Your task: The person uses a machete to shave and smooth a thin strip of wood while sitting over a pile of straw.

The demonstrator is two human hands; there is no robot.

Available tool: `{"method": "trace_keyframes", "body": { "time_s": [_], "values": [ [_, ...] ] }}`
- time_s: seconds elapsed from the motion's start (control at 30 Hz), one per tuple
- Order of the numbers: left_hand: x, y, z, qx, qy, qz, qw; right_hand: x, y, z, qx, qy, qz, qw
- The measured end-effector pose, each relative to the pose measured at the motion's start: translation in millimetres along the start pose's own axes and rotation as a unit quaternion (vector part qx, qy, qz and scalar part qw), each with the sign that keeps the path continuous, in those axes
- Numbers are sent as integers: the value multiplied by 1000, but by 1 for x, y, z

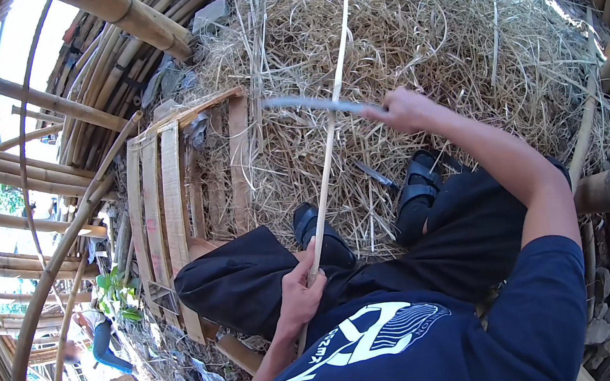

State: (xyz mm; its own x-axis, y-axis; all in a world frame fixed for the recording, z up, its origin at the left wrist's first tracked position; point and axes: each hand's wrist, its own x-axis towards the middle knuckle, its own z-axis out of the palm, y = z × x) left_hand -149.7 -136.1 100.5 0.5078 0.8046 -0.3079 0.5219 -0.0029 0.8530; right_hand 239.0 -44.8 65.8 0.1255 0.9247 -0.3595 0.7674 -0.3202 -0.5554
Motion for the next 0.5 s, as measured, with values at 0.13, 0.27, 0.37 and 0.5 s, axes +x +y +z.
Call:
{"method": "trace_keyframes", "body": {
  "time_s": [0.13,0.27,0.37,0.5],
  "values": [
    [1,2,-1,63,-1,29,998,-23,-11,17,-87,-12,-55,995],
    [9,8,2,113,16,53,992,-15,-14,15,-76,-10,-28,997],
    [14,5,0,148,19,49,988,-32,-21,33,-39,17,-45,998],
    [18,9,2,155,23,71,985,-44,-34,45,-101,-19,-109,989]
  ]
}}
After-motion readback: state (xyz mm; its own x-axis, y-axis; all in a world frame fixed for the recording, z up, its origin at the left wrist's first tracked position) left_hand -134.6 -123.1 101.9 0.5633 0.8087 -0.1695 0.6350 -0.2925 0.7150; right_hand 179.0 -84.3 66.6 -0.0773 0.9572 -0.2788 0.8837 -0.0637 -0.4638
